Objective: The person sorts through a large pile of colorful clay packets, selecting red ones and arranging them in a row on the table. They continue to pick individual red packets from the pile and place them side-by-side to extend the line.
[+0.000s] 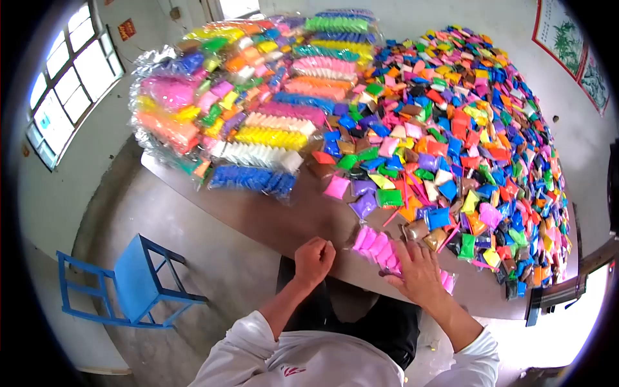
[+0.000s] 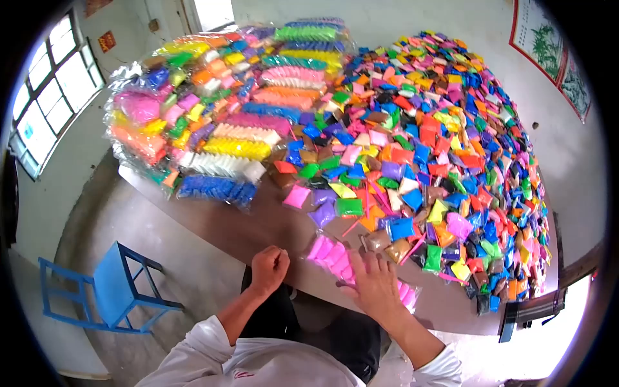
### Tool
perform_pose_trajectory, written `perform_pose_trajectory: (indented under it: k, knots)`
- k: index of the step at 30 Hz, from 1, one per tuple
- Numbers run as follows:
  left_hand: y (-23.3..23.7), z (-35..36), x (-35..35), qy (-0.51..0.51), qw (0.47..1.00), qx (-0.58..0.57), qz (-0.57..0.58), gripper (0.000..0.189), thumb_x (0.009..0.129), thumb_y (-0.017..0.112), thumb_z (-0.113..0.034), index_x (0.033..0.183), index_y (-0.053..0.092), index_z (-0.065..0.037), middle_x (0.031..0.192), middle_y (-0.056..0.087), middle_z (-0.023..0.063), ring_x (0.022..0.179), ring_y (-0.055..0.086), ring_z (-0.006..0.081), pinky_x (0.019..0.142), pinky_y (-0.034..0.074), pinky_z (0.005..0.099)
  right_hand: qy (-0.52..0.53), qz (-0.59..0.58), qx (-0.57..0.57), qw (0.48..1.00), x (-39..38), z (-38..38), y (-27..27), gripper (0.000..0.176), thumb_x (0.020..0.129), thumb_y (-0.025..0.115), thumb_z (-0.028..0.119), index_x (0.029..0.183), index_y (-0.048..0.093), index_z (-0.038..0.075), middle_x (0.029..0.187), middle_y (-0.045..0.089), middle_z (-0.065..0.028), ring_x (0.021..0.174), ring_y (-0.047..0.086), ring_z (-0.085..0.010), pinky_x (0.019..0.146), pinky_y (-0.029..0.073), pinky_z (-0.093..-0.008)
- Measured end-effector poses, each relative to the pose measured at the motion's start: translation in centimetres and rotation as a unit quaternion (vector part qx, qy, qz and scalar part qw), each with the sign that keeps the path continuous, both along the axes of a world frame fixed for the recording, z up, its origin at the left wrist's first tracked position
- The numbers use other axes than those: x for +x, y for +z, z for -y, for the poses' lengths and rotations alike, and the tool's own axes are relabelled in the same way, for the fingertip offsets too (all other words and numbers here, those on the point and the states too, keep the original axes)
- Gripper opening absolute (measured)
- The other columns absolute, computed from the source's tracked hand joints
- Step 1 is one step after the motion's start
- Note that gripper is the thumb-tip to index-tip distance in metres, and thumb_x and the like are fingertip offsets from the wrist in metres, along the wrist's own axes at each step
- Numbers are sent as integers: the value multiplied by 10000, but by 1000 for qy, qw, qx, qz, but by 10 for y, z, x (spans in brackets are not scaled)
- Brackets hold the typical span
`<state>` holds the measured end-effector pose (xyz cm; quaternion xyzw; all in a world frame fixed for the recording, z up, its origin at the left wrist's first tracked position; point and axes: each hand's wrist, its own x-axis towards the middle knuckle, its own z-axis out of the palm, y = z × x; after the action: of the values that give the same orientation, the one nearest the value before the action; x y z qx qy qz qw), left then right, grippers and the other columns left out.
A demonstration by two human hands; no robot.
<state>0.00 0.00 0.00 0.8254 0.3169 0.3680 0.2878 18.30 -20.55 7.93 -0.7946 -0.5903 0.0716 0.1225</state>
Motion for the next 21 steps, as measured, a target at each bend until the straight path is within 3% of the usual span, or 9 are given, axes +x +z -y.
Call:
perform_pose_trajectory:
  k: [2, 3, 5, 9, 15, 17, 21]
  knots:
    - [2, -14, 3, -15, 1000, 18, 21, 209, 913, 640, -106, 741, 630, 11, 732, 615, 150, 608, 606, 330, 565, 473, 377, 17, 113, 129, 985, 1, -17, -4, 785, 853, 751, 423, 1483, 436, 77, 1345, 538, -208, 1194, 546, -386, 1008, 418, -536]
    - [4, 44, -1, -8, 999, -39, 35, 209, 913, 640, -106, 741, 630, 11, 732, 615, 150, 608, 606, 330, 565, 473, 377, 31, 124, 72, 989, -5, 26, 16, 785, 853, 751, 423, 1483, 436, 77, 1345, 538, -208, 1194, 546, -386, 1008, 418, -536]
    - [11, 33, -6, -19, 999, -18, 45, 221, 918, 631, -107, 735, 625, 16, 728, 612, 148, 606, 607, 318, 559, 473, 364, 16, 113, 22, 993, -7, 11, -11, 756, 818, 789, 345, 1458, 467, 102, 1306, 559, -173, 1119, 580, -365, 926, 470, -505]
    - [8, 29, -5, -18, 998, 47, 23, 225, 860, 657, -102, 667, 579, -18, 691, 590, 119, 590, 609, 329, 536, 495, 402, 29, 137, 48, 989, 0, 5, -17, 737, 823, 786, 340, 1454, 483, 109, 1292, 567, -176, 1110, 588, -344, 900, 491, -501]
    - [5, 20, -1, -67, 996, 52, -4, 242, 828, 676, -103, 637, 545, -32, 692, 593, 104, 597, 605, 335, 522, 483, 419, -41, -32, 15, 999, 14, 7, 14, 682, 862, 779, 319, 1455, 508, 118, 1325, 591, -229, 1158, 609, -440, 942, 522, -489]
    - [4, 15, 3, -77, 996, 44, 5, 246, 826, 679, -109, 637, 541, -32, 694, 593, 106, 598, 604, 337, 520, 480, 425, -32, -149, 32, 988, 24, 6, 23, 696, 866, 776, 341, 1461, 499, 108, 1278, 618, -245, 1170, 598, -474, 989, 498, -481]
    - [18, 0, 15, -147, 989, -7, -22, 214, 845, 664, -125, 680, 562, -33, 719, 595, 124, 647, 615, 345, 559, 491, 431, -24, -236, 57, 970, 42, -6, 48, 705, 887, 779, 356, 1489, 494, 123, 1341, 600, -255, 1261, 580, -421, 1049, 465, -442]
